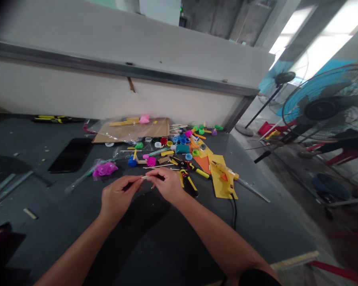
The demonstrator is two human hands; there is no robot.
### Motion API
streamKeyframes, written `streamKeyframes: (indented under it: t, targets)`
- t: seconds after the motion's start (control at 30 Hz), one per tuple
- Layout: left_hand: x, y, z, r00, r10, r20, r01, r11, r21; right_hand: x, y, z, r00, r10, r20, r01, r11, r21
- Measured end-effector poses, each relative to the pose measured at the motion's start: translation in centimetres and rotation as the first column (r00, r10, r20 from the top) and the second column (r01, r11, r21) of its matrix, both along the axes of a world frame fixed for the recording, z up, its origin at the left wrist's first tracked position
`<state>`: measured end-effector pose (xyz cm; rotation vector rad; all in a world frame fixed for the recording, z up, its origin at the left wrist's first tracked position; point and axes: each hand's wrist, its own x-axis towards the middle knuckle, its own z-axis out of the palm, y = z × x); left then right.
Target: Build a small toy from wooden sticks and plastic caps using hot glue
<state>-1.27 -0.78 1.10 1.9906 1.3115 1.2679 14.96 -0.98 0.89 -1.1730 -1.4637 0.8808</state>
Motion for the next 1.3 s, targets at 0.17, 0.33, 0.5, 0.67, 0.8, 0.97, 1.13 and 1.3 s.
streamKeyframes:
  t: [0.17,0.33,0.5,0.67,0.8,0.97,1.13,1.3]
  targets:
    - [0.0,0.0,0.0,1.000,-0.020,0.003,0.020,1.000,0.000,-0.2,0.0,0.1,0.997,-0.010,-0.080,0.006,0.999,-0.040]
    - [0.0,0.2,-0.4,0.999,-0.015,-0.040,0.018,0.997,0.071,-0.2,0.2,-0.2,0.995,-0.036,-0.092,0.032,0.998,-0.046]
    - [-0.1,0.2,-0.5,0.993,-0.016,-0.117,0.040,0.978,0.206,-0.1,0.1,-0.3,0.999,-0.036,-0.039,0.035,0.999,-0.033]
    - [-0.3,0.3,-0.7,0.986,-0.022,-0.164,0.060,0.972,0.226,0.0,0.2,-0.4,0.999,-0.037,0.006,0.037,0.999,-0.017]
    - [-0.3,0.6,-0.8,0.987,-0.027,-0.159,0.066,0.969,0.240,0.0,0.2,-0.5,0.999,-0.045,0.007,0.045,0.999,-0.004]
    - [-0.2,0.7,-1.0,0.985,-0.033,-0.168,0.076,0.965,0.252,-0.1,0.3,-0.4,0.999,-0.050,0.019,0.050,0.999,-0.010]
    - [-0.2,0.9,-1.1,0.984,-0.048,-0.171,0.093,0.959,0.266,-0.1,0.3,-0.3,0.998,-0.057,0.003,0.057,0.998,-0.026]
    - [-0.2,0.9,-1.0,0.985,-0.053,-0.167,0.097,0.959,0.265,-0.2,0.3,-0.1,0.997,-0.060,-0.054,0.057,0.997,-0.049]
